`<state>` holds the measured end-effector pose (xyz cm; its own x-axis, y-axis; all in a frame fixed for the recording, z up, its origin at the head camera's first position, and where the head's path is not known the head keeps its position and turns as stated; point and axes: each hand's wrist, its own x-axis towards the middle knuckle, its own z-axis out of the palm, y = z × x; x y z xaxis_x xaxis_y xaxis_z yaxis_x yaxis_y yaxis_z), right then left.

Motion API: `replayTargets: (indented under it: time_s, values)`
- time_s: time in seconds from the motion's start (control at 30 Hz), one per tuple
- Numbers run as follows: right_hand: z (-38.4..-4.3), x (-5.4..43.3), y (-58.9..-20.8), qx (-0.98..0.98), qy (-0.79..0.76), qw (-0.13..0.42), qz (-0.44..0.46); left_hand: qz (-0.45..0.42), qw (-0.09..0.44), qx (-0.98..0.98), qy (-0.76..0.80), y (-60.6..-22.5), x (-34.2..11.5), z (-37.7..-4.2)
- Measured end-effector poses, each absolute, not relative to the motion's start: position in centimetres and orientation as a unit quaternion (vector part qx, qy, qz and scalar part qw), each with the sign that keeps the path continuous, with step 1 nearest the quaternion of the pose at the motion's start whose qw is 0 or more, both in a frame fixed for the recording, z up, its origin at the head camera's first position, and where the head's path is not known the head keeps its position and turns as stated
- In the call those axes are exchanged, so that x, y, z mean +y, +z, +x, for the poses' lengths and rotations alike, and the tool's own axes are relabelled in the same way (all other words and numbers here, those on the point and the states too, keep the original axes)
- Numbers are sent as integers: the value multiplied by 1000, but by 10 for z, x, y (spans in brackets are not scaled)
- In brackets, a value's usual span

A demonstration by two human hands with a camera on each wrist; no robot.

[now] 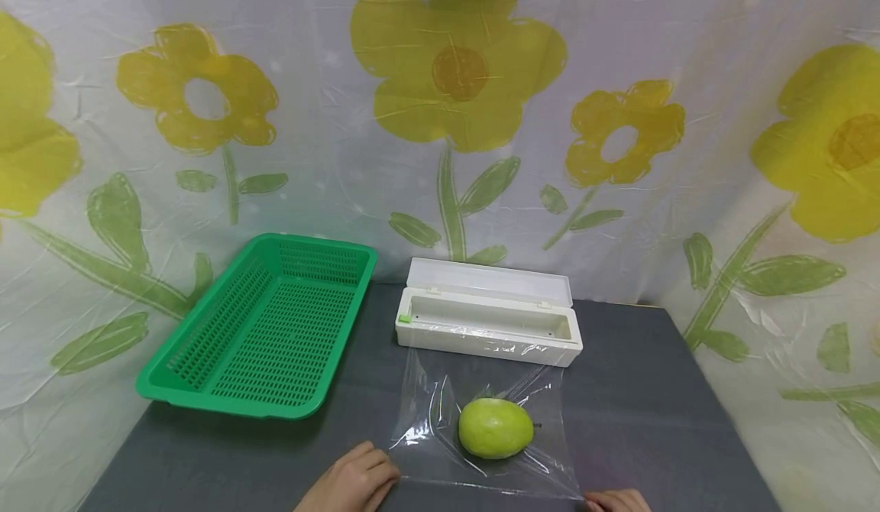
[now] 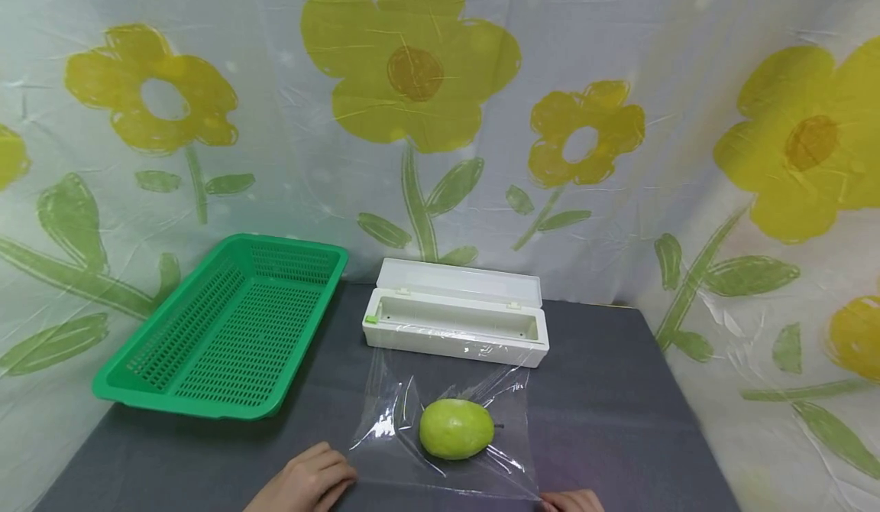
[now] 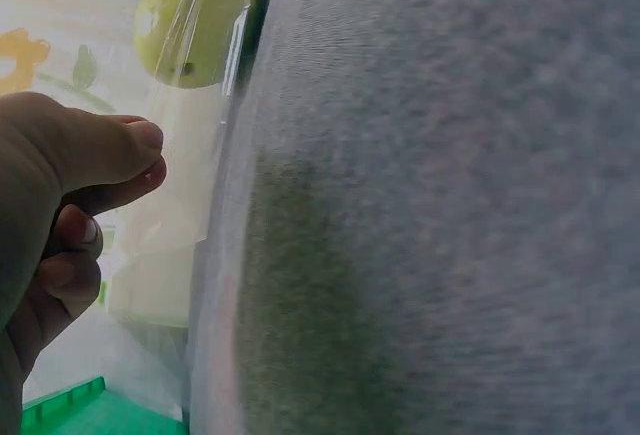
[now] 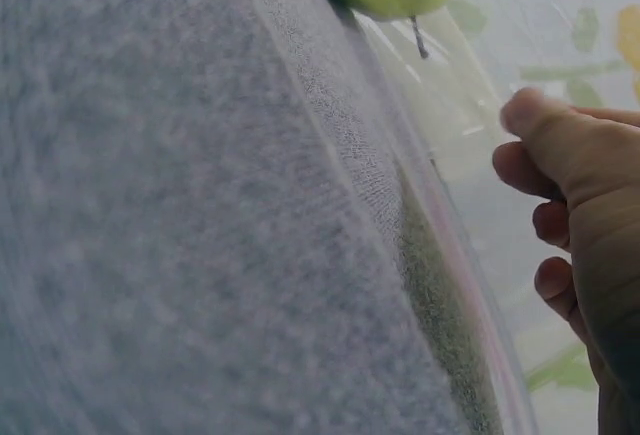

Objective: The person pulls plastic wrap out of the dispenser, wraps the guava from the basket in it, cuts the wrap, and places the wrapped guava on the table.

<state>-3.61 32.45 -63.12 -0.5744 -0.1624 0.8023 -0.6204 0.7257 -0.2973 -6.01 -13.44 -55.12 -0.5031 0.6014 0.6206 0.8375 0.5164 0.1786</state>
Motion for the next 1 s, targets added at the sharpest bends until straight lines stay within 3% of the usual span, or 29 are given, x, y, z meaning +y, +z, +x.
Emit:
replayTargets:
  time_s: [0.5, 1.0]
  values:
    - [-51, 295, -581, -772, 310, 493, 255, -318, 301, -854, -281, -534, -119, -61]
    - [-54, 297, -573, -798, 268, 488, 232, -280, 333, -852, -292, -528, -114, -64]
